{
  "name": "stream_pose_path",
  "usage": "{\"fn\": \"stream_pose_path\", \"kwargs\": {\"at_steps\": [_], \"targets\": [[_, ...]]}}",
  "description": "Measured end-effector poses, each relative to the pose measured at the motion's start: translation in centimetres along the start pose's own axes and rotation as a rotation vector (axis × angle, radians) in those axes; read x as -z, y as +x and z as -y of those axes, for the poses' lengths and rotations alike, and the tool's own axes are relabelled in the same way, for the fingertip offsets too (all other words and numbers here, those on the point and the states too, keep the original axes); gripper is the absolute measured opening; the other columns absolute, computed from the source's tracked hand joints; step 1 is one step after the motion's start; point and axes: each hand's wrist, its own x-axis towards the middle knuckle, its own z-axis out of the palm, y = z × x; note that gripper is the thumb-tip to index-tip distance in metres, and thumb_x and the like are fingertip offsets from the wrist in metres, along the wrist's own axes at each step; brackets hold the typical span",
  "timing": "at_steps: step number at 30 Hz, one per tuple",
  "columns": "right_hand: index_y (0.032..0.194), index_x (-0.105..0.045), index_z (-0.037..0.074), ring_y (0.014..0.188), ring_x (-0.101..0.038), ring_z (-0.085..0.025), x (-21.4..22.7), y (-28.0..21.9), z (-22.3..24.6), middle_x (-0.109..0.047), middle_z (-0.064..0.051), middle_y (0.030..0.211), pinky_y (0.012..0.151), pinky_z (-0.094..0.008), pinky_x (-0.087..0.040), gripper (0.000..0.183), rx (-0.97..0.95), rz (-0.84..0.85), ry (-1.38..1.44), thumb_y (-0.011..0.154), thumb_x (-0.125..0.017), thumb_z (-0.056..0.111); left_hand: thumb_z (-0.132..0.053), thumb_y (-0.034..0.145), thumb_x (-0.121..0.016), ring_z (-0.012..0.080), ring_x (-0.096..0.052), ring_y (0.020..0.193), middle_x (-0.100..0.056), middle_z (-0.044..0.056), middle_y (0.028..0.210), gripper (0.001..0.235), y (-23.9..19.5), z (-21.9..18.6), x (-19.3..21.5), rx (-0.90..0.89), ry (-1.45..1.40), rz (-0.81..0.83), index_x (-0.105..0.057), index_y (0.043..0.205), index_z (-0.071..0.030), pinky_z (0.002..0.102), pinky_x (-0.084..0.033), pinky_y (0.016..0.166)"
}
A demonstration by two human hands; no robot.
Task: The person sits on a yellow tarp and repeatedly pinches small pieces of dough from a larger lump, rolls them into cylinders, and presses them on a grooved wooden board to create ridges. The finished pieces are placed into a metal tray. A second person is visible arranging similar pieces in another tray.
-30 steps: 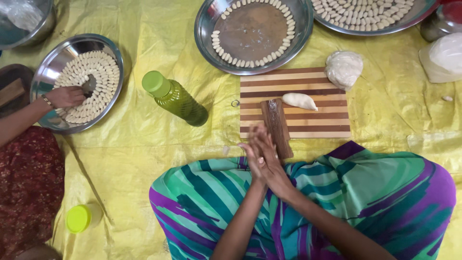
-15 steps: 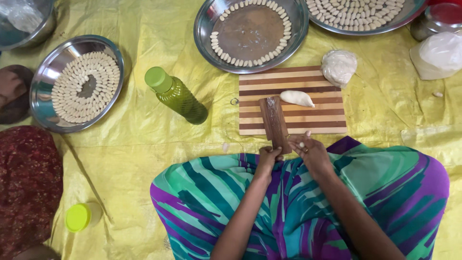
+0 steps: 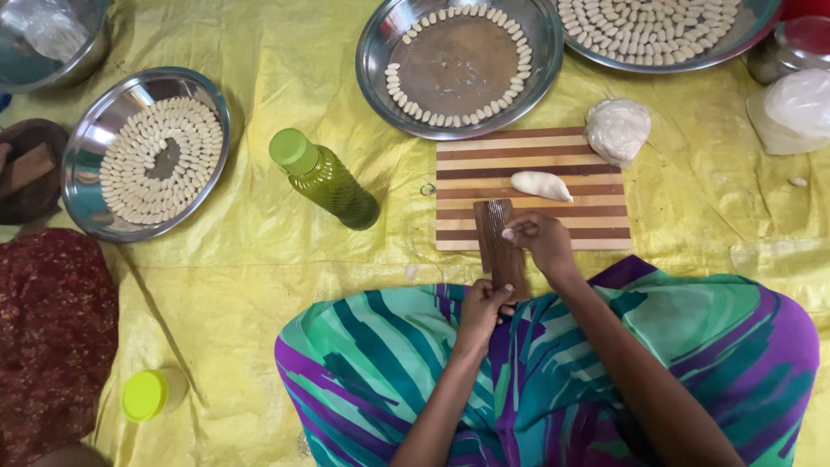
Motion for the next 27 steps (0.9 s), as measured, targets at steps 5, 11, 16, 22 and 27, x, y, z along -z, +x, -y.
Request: {"fn": "stream_pose_path", "kwargs": {"at_steps": [5,11,16,22,27], "targets": [[0.093,-0.076,0.006,0.078,-0.074,-0.017,-1.0,2.6,0.4,-0.077,-0.009,0.084,0.073,-0.033,-0.059,0.021,0.005,0.106,-0.354,0.077,-0.088,0.013,-0.028,0.093,-0.072,0.0094,-0.061,0.062,-0.069,0.005,0.082,0.03,0.4,-0.8,0.2,0.056,-0.043,0.021,-0.057,0.106,-0.006,0.023,-0.041,0.054],[0.09,-0.07,0.012,0.097,-0.071,-0.022,-1.9,4.5,3.8,-0.074,-0.004,0.096,0.086,-0.041,-0.055,0.036,-0.186,0.185,-0.731,0.066,-0.095,0.021,-0.023,0.097,-0.069,0.0081,-0.056,0.058,-0.066,0.003,0.081,0.025,0.5,-0.3,0.5,0.099,-0.045,0.014,-0.056,0.107,-0.006,0.023,-0.041,0.052],[0.093,-0.068,0.012,0.106,-0.067,-0.03,-2.4,5.9,5.5,-0.069,-0.007,0.105,0.088,-0.047,-0.053,0.044,-0.207,0.104,-0.843,0.063,-0.098,0.022,-0.021,0.098,-0.068,0.0081,-0.052,0.054,-0.065,0.004,0.079,0.021,0.4,-0.5,0.3,0.125,-0.051,0.003,-0.053,0.104,-0.007,0.023,-0.037,0.049],[0.092,-0.069,0.013,0.101,-0.07,-0.033,-3.1,8.9,3.0,-0.069,-0.011,0.107,0.082,-0.048,-0.055,0.024,-0.104,-0.044,-0.903,0.077,-0.087,0.018,-0.02,0.098,-0.068,0.0081,-0.052,0.056,-0.064,0.004,0.082,0.022,0.0,-1.1,0.4,0.158,-0.041,0.006,-0.055,0.109,-0.006,0.023,-0.038,0.05],[0.096,-0.072,0.012,0.095,-0.073,-0.028,-1.9,9.4,1.3,-0.076,-0.007,0.098,0.082,-0.045,-0.056,0.012,0.02,-0.106,-0.661,0.085,-0.077,0.011,-0.019,0.096,-0.067,0.0097,-0.055,0.059,-0.066,0.004,0.084,0.028,0.3,-1.5,0.1,0.185,-0.026,0.006,-0.056,0.117,-0.004,0.025,-0.039,0.052]]}}
